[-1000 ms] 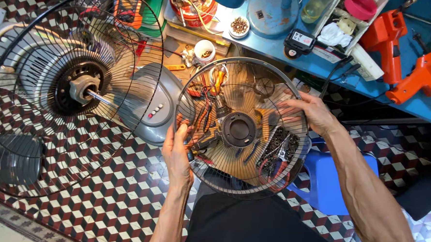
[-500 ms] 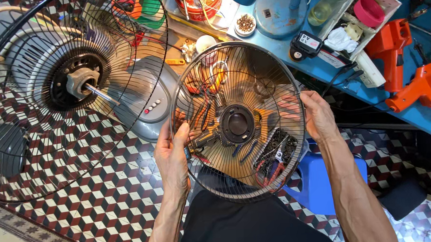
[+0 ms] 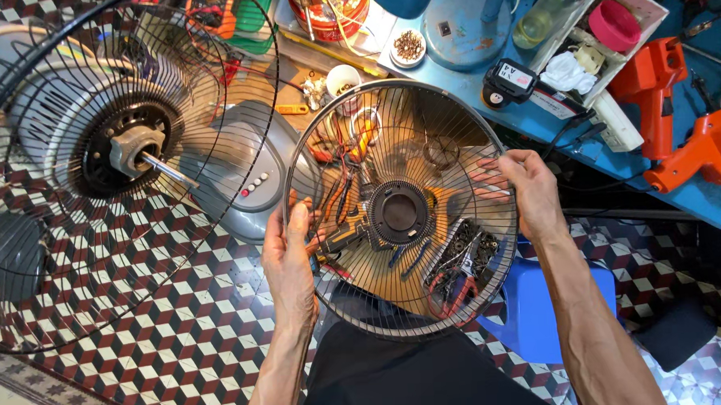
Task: The person assembles a standing fan by attaching the front wire cage to the fan head. They align the cage with the motor housing and secure it by hand.
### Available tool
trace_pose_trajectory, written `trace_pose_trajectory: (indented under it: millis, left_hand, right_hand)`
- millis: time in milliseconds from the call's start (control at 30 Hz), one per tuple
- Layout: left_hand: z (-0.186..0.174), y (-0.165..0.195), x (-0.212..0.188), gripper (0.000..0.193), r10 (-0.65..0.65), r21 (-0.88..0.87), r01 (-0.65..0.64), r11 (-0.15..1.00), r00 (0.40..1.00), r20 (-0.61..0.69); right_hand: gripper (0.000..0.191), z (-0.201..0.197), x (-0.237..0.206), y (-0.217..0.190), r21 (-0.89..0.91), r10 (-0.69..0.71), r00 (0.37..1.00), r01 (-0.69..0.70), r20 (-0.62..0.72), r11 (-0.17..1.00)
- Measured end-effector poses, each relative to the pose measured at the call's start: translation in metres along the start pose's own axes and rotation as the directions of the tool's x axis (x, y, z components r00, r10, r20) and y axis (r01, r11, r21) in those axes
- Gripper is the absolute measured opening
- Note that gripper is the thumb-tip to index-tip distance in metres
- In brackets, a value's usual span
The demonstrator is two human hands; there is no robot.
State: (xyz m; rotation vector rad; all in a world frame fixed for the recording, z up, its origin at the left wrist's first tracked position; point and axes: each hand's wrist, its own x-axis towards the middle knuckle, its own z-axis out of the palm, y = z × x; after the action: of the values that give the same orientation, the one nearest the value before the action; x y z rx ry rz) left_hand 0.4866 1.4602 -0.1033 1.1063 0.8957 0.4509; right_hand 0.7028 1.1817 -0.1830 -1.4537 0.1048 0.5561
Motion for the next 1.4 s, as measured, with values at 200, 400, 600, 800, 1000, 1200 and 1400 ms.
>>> trace_pose_trajectory:
  millis: [200,400,600,800,1000,1200,1400]
  left_hand:
    - [-0.011,-0.024,0.005,0.051,-0.086,-0.036,0.083,0.996,0.993,-0.081]
    - [-0.025,-0.045,0.026,0.045,-0.106,-0.03,0.103,0.994,0.988,-0.111]
    - [-0.034,-0.056,0.037,0.04,-0.135,0.011,0.138,0.99,0.982,-0.129]
    - [-0.041,-0.062,0.047,0.037,-0.202,-0.042,0.199,0.979,0.977,-0.073]
    - [-0.045,-0.058,0.053,0.036,-0.245,0.08,0.252,0.964,0.966,-0.084]
    - [-0.046,-0.053,0.05,0.036,-0.269,0.048,0.274,0.961,0.959,-0.086]
    - [-0.046,-0.053,0.042,0.035,-0.246,0.058,0.253,0.966,0.963,-0.108]
  right_hand:
    - [0.018,0.005,0.005,-0.003,-0.248,-0.104,0.994,0.108,0.03,0.963]
    - [0.02,0.0,0.011,0.005,-0.262,-0.065,0.997,0.07,0.03,0.963]
    - [0.021,-0.01,0.021,0.015,-0.272,-0.041,0.999,0.04,0.003,0.961]
    - [0.024,-0.019,0.028,0.021,-0.288,-0.016,1.0,0.021,0.02,0.958]
    - [0.024,-0.019,0.031,0.025,-0.269,0.001,0.999,0.01,0.039,0.963]
    - [0.025,-0.017,0.032,0.025,-0.268,0.019,0.999,-0.005,0.049,0.963]
    - [0.024,-0.014,0.029,0.021,-0.295,0.042,0.999,-0.03,0.032,0.955]
